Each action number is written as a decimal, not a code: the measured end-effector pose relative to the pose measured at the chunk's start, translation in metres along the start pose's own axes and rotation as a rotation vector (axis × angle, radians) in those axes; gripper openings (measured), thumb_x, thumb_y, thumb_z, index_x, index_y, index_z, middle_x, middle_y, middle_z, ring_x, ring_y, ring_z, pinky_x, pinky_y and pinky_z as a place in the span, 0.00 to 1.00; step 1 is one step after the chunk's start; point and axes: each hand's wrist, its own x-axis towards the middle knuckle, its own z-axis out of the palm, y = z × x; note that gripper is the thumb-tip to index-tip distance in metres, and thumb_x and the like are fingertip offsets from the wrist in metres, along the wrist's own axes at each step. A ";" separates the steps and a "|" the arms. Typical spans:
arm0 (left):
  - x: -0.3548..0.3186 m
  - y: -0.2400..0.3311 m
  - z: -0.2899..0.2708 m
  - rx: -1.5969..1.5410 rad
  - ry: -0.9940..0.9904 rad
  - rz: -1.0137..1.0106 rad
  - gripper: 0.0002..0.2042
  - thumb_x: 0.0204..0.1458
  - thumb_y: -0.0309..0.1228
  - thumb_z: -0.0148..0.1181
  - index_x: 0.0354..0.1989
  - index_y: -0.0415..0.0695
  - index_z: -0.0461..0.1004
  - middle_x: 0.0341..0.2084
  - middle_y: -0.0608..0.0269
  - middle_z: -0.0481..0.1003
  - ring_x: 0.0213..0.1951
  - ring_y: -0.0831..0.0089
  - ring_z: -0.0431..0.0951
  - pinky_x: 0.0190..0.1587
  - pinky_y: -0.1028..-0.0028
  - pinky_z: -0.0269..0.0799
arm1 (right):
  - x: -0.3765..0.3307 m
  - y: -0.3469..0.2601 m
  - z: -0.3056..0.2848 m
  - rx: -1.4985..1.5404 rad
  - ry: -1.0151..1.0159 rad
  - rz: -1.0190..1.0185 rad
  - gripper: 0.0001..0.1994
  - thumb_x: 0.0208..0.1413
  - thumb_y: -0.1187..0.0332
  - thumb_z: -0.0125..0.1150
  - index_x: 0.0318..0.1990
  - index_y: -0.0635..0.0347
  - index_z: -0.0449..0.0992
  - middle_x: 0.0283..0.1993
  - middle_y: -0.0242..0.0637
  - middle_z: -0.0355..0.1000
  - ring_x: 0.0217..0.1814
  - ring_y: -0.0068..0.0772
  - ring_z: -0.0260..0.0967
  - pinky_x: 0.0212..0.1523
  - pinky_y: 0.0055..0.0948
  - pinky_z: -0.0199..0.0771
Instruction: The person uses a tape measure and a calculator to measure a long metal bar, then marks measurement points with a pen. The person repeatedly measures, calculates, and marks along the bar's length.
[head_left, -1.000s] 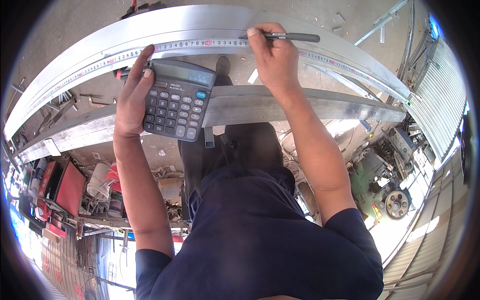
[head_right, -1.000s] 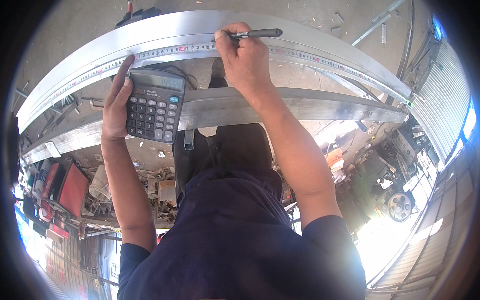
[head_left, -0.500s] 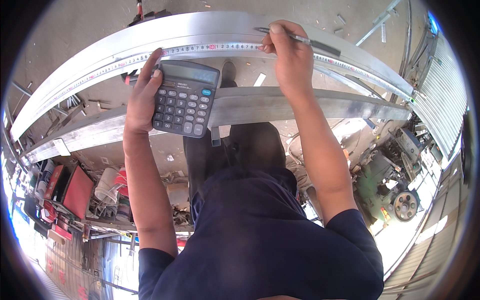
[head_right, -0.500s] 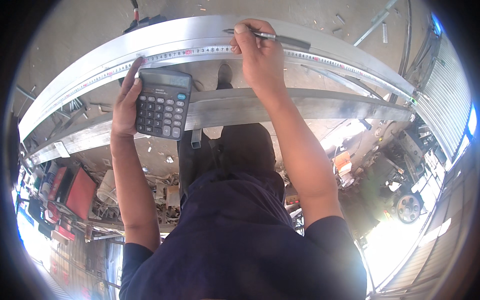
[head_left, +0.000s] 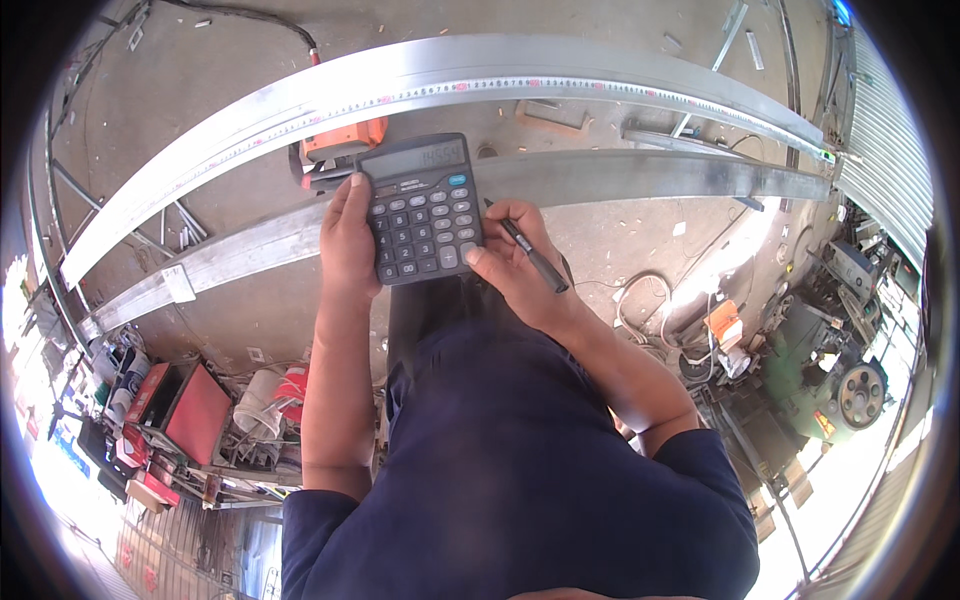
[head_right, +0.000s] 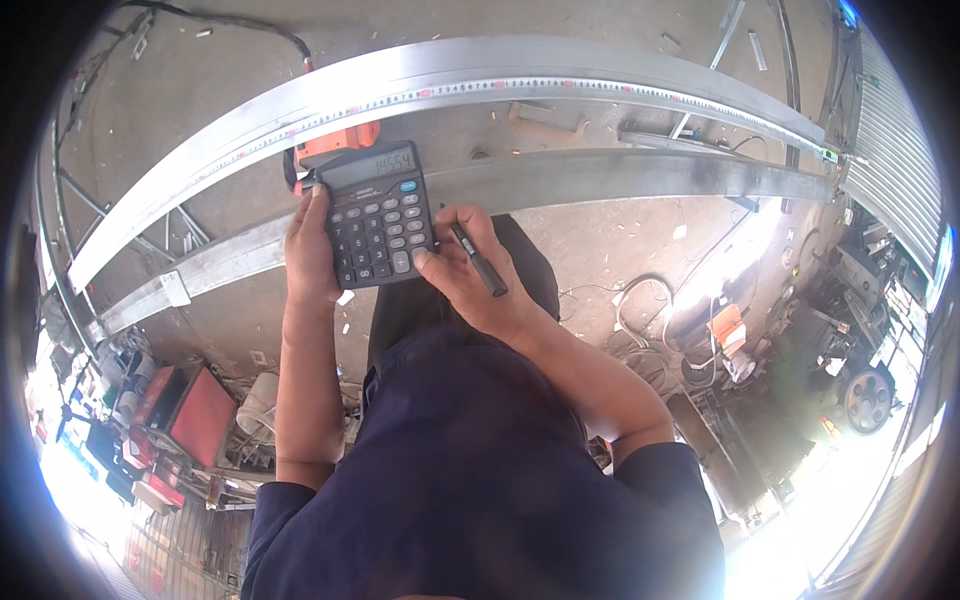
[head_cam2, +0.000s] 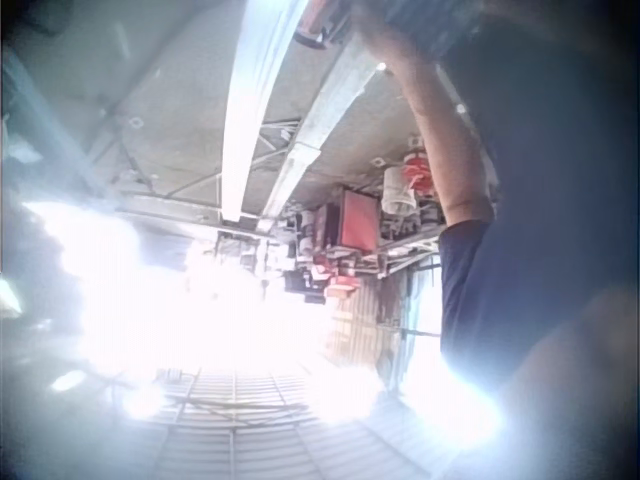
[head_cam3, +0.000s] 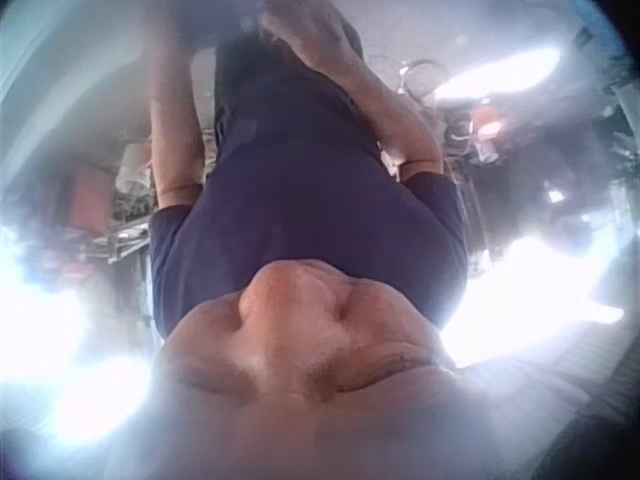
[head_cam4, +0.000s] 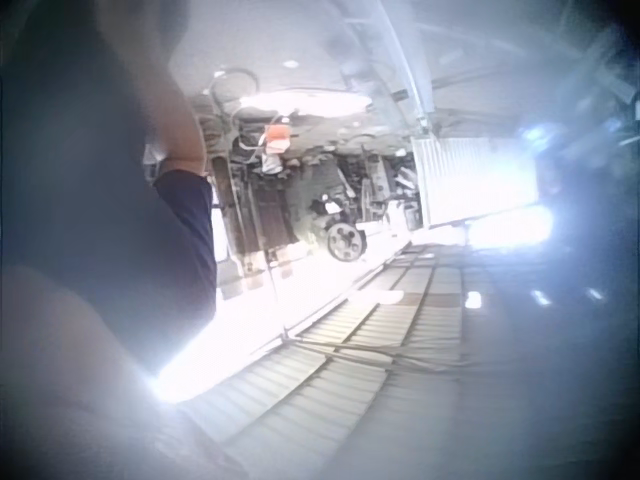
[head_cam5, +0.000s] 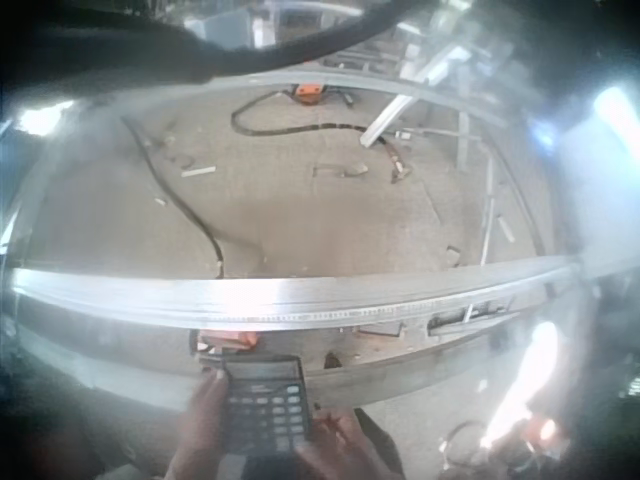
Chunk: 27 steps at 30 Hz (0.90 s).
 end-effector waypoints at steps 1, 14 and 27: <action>-0.006 0.000 -0.002 0.013 0.017 0.008 0.18 0.73 0.37 0.45 0.59 0.34 0.71 0.45 0.53 0.81 0.41 0.69 0.86 0.44 0.70 0.84 | -0.004 0.005 0.006 0.011 0.012 -0.043 0.22 0.66 0.77 0.62 0.61 0.59 0.59 0.54 0.40 0.71 0.53 0.24 0.73 0.52 0.27 0.77; -0.063 0.014 -0.008 0.089 -0.029 0.068 0.20 0.73 0.37 0.45 0.60 0.32 0.70 0.46 0.55 0.80 0.43 0.71 0.84 0.45 0.71 0.82 | -0.051 0.014 0.024 -0.055 0.192 -0.212 0.19 0.68 0.75 0.56 0.63 0.63 0.61 0.55 0.45 0.73 0.59 0.30 0.72 0.58 0.33 0.76; -0.051 -0.039 0.098 0.160 0.056 0.193 0.18 0.73 0.38 0.47 0.55 0.33 0.74 0.41 0.59 0.81 0.38 0.76 0.82 0.41 0.75 0.80 | -0.048 -0.055 -0.126 -0.120 0.225 -0.250 0.16 0.74 0.61 0.54 0.59 0.64 0.73 0.41 0.37 0.79 0.43 0.26 0.76 0.50 0.28 0.78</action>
